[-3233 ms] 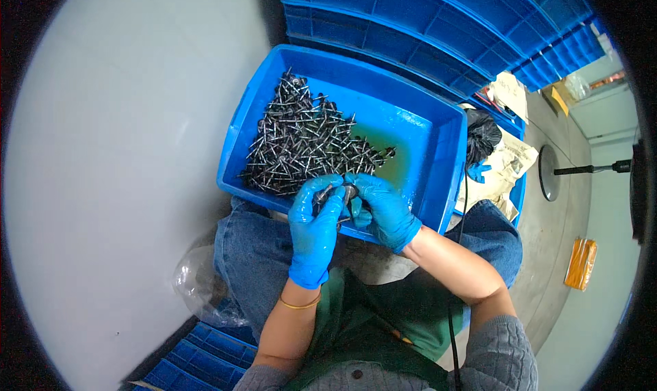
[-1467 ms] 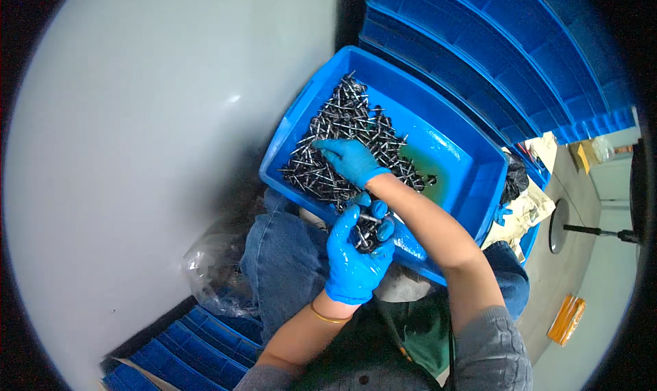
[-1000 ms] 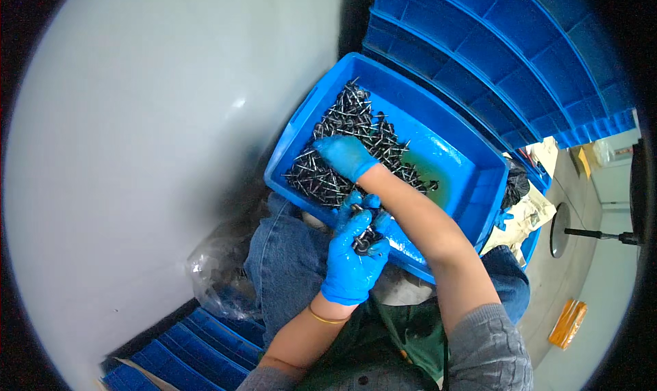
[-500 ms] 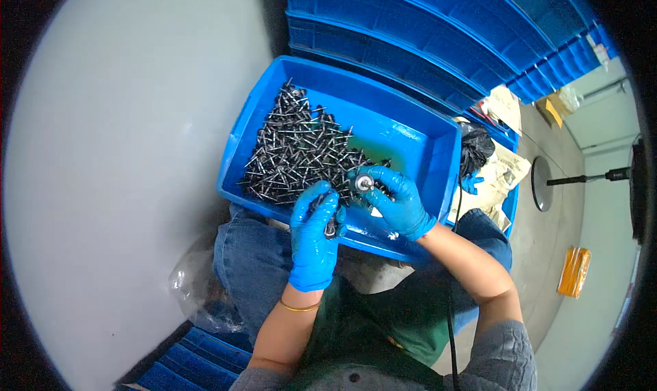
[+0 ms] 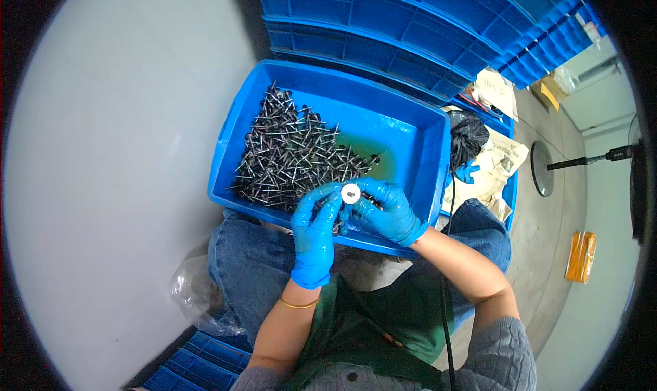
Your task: The person sits on the floor and repeatedly picks up small metal fasteners from a blue bin, inserts them into a cylindrical tool, and then removes them. The person continues this repetitive cycle throughout the clip.
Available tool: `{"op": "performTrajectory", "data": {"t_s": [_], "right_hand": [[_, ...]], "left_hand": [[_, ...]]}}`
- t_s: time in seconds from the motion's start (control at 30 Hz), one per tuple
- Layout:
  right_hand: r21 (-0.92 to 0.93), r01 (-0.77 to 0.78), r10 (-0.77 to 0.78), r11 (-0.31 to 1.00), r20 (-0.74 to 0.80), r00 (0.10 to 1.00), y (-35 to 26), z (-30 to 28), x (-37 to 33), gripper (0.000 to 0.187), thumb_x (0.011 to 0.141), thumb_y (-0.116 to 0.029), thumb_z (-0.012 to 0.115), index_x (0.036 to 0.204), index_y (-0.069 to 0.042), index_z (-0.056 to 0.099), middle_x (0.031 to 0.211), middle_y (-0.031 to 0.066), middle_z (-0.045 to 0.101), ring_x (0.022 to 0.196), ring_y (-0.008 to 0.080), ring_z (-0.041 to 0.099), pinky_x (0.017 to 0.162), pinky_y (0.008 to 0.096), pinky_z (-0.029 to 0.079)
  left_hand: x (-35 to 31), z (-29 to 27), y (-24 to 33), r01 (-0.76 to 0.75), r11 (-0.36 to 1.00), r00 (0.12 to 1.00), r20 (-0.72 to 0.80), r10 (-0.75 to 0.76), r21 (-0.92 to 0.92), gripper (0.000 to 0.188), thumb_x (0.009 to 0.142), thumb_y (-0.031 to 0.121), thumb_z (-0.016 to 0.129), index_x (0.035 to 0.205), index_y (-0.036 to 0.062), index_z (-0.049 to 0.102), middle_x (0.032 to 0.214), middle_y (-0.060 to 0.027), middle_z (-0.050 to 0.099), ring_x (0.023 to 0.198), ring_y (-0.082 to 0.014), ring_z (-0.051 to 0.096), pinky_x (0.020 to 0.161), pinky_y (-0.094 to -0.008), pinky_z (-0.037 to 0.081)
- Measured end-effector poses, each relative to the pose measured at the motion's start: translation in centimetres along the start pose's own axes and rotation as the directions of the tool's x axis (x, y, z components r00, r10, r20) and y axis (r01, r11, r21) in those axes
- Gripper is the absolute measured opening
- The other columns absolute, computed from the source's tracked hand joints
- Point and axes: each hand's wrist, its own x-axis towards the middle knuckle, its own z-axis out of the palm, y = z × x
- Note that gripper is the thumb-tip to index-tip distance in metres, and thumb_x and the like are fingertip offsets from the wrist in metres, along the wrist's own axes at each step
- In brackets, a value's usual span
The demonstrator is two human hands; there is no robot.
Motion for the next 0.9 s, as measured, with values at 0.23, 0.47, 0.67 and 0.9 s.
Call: {"op": "performTrajectory", "data": {"t_s": [0.23,0.47,0.67,0.9], "right_hand": [[-0.212,0.226,-0.217,0.951,0.066,0.974,0.2,-0.4,0.8,0.019,0.075,-0.013,0.053,0.092,-0.005,0.055,0.08,0.0096,0.057,0.068,0.0173,0.056,0.06,0.0276,0.044],[-0.253,0.331,-0.298,0.909,0.16,0.941,-1.4,-1.5,2.0,0.017,0.074,-0.013,0.055,0.09,-0.005,0.056,0.082,0.0095,0.058,0.069,0.0183,0.056,0.062,0.0274,0.044],[0.432,-0.343,0.318,0.834,0.131,0.939,1.2,1.6,3.7,0.017,0.075,-0.01,0.054,0.09,-0.003,0.056,0.086,0.0029,0.057,0.075,0.0088,0.051,0.067,0.022,0.043],[0.233,-0.493,0.364,0.838,0.434,0.824,0.7,3.1,7.7,0.024,0.075,-0.019,0.053,0.093,-0.003,0.055,0.093,0.0069,0.055,0.083,0.0113,0.051,0.073,0.0262,0.043]], "left_hand": [[-0.1,0.2,0.8,0.022,0.999,0.999,-0.028,-0.021,0.027,0.017,0.072,0.001,0.056,0.09,0.0029,0.055,0.086,-0.0033,0.054,0.065,-0.0067,0.05,0.055,-0.0179,0.041],[0.1,-0.6,1.1,0.037,0.999,0.996,-0.088,-0.034,0.023,0.01,0.073,0.004,0.057,0.083,0.0034,0.056,0.077,-0.001,0.055,0.062,-0.0053,0.048,0.051,-0.0176,0.041],[0.2,-0.8,-0.8,0.025,0.995,1.0,-0.017,-0.024,0.092,0.009,0.072,0.006,0.058,0.08,0.0044,0.056,0.07,-0.0003,0.053,0.059,-0.0056,0.048,0.05,-0.0182,0.04],[2.1,-3.9,-0.7,-0.114,0.958,0.993,0.002,0.117,0.262,0.014,0.073,0.004,0.056,0.087,0.0043,0.056,0.081,-0.0016,0.054,0.062,-0.0061,0.049,0.054,-0.0182,0.042]]}}
